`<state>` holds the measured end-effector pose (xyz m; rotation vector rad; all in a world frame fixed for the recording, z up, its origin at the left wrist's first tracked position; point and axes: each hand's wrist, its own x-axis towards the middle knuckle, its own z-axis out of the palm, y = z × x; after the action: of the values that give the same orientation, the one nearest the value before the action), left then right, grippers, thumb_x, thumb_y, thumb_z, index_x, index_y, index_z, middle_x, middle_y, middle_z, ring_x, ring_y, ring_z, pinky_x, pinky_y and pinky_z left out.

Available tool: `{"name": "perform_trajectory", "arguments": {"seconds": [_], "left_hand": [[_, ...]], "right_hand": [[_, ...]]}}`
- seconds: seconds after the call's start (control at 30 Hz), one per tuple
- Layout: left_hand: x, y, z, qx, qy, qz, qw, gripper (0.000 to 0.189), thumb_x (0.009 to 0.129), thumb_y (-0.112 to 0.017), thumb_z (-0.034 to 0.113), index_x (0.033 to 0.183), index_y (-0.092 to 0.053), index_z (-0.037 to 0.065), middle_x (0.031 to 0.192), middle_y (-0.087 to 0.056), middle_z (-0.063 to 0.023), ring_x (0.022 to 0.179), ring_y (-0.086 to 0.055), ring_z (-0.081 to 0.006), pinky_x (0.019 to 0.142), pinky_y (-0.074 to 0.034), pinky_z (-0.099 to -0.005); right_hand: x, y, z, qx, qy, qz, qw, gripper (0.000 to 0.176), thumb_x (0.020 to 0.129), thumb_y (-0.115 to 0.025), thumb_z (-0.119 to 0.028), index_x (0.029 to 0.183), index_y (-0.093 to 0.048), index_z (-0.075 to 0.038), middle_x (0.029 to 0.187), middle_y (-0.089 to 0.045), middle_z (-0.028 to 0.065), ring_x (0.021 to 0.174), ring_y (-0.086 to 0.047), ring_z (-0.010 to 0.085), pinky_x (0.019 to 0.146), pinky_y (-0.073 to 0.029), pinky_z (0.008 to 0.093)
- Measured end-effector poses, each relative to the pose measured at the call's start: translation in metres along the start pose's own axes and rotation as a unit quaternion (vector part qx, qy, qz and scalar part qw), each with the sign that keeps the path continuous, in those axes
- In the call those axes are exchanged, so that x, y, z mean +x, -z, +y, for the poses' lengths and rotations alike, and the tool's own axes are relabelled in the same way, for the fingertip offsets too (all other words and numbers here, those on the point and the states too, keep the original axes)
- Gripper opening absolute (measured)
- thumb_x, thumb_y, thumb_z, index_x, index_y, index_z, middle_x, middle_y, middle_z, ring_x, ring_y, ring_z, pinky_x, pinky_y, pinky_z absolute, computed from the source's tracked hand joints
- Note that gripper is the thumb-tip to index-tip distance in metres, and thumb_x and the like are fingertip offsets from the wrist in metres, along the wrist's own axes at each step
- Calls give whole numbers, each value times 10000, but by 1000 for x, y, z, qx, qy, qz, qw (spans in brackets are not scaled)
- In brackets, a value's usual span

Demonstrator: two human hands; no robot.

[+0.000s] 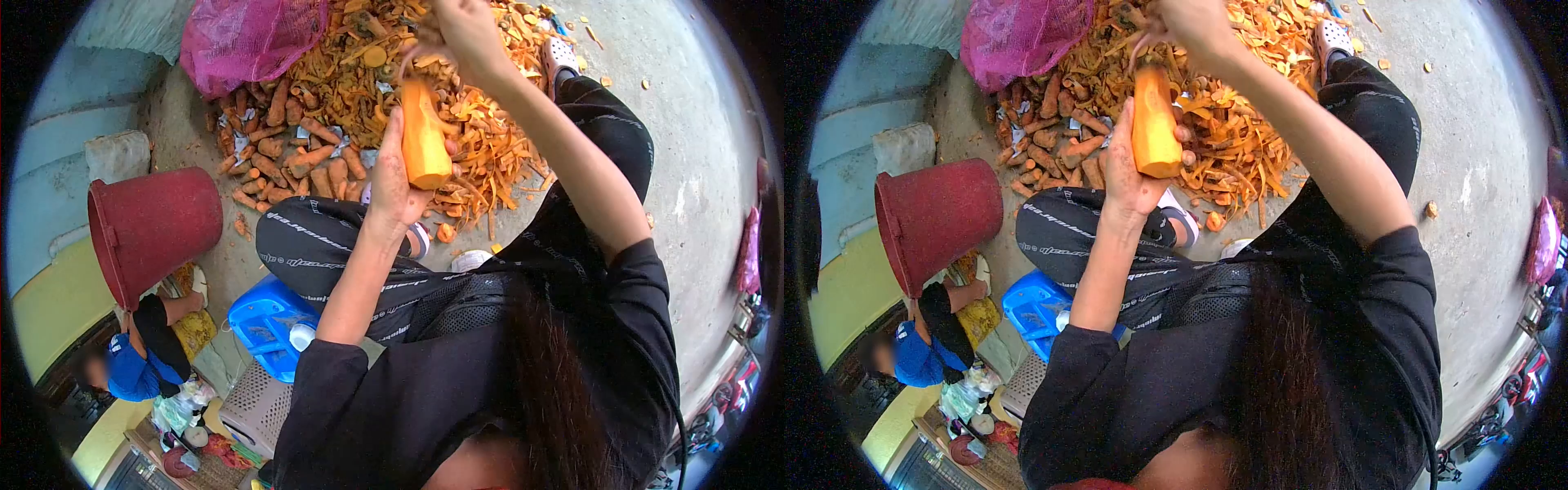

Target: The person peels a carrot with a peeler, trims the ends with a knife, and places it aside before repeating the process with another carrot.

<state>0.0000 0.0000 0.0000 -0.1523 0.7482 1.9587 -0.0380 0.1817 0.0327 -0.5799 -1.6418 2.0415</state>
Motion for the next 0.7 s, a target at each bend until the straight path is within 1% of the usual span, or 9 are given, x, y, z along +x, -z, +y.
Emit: {"name": "perform_trajectory", "arguments": {"seconds": [0.03,0.07,0.1,0.17,0.27,0.4,0.57,0.63,0.7], "left_hand": [[-1,-2,-1,30,3,-15,999,450,963,-362,459,1186,-443,77,882,-550,-78,739,-605,-187,581,-548,-377],[-3,-3,-1,60,6,-29,998,462,965,-350,465,1184,-443,69,880,-548,-81,733,-603,-177,582,-547,-356],[-15,-15,7,89,-1,-3,996,487,962,-340,483,1165,-455,56,875,-548,-80,757,-603,-172,579,-540,-349],[-8,-20,11,21,-1,-48,999,497,948,-379,497,1156,-460,53,878,-548,-72,784,-602,-172,620,-538,-340],[-1,-11,10,10,-39,-9,999,487,917,-475,485,1148,-469,57,892,-552,-62,808,-595,-159,673,-534,-326],[0,-10,11,63,-63,104,991,432,850,-607,400,1109,-495,72,924,-573,-49,832,-593,-151,719,-517,-307],[2,-11,16,-4,-65,88,994,396,829,-614,366,1095,-499,97,906,-555,-30,838,-578,-138,731,-505,-301],[2,-11,16,-16,-65,103,992,388,828,-612,376,1090,-502,112,908,-550,-28,851,-576,-139,734,-503,-313],[4,-6,15,-42,-63,106,992,354,819,-613,364,1076,-523,138,923,-575,-21,865,-589,-172,772,-504,-345]], "right_hand": [[1,3,-3,-22,75,34,996,160,925,-513,-203,929,-443,-60,725,-399,16,670,-429,103,623,-413,281],[42,15,38,-178,253,130,942,173,926,-496,-194,916,-436,-32,727,-399,16,674,-423,118,631,-405,288],[39,10,37,-131,128,146,972,195,927,-490,-207,917,-427,-23,740,-412,24,689,-430,135,635,-398,304],[50,17,39,-162,194,155,955,229,930,-489,-232,964,-440,-11,746,-444,69,683,-459,185,641,-409,333],[16,8,-6,-271,147,67,949,280,928,-498,-251,1028,-445,5,755,-462,114,678,-474,243,653,-422,345],[-16,5,-23,-346,84,-70,932,348,931,-499,-275,1104,-427,18,815,-522,162,729,-529,291,673,-437,364],[-43,7,-30,-319,83,-155,931,410,932,-500,-288,1165,-402,35,898,-579,186,846,-583,304,727,-455,378],[-42,12,-15,-297,103,-129,940,629,873,-572,-367,1265,-328,61,895,-565,159,780,-586,216,704,-496,313],[-46,17,-14,-282,-9,-199,938,940,772,-678,-527,1349,-225,60,942,-542,150,782,-561,129,667,-479,247]]}}
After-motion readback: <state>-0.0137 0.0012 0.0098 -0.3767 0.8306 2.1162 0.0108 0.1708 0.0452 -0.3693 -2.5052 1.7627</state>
